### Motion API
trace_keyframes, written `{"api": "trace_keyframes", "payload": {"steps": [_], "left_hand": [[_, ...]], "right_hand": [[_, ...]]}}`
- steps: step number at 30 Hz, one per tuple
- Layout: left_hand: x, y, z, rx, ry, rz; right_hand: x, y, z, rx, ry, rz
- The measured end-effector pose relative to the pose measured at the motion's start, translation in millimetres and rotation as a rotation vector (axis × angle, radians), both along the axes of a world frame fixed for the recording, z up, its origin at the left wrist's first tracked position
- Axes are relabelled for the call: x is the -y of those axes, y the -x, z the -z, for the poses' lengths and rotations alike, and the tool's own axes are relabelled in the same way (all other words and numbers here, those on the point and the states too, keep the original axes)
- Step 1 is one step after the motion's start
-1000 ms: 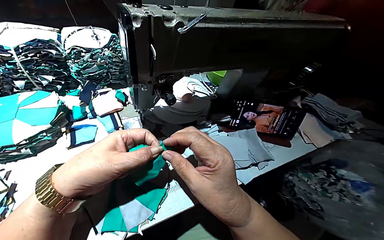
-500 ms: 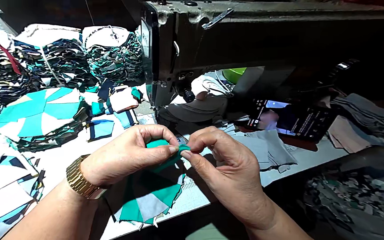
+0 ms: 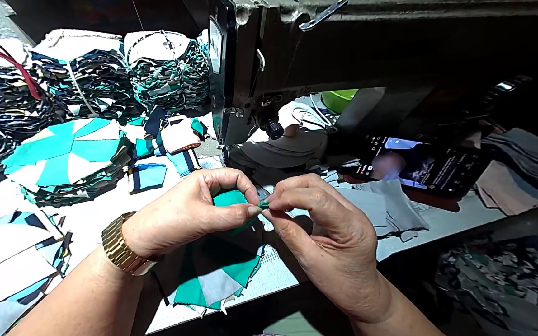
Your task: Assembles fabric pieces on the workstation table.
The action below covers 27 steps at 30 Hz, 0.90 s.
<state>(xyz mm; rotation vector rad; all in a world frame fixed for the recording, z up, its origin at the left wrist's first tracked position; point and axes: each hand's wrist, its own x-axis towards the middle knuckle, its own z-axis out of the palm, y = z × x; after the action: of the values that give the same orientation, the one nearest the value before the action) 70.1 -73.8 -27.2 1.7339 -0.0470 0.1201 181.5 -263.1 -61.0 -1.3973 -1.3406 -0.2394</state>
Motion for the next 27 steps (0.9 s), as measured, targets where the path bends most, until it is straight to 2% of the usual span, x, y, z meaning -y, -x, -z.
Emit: {"api": "trace_keyframes", "payload": {"steps": [11,27], "left_hand": [[-2.9,-1.2,5.0,-0.065,0.019,0.012],[-0.3,0.6,-2.2,-0.093,0.035,0.016]], "right_hand": [[1.9,-1.6,0.7,0.044,0.072,-0.027],[-0.2,-2.6,2.7,0.051,0.034,-0.033]]}}
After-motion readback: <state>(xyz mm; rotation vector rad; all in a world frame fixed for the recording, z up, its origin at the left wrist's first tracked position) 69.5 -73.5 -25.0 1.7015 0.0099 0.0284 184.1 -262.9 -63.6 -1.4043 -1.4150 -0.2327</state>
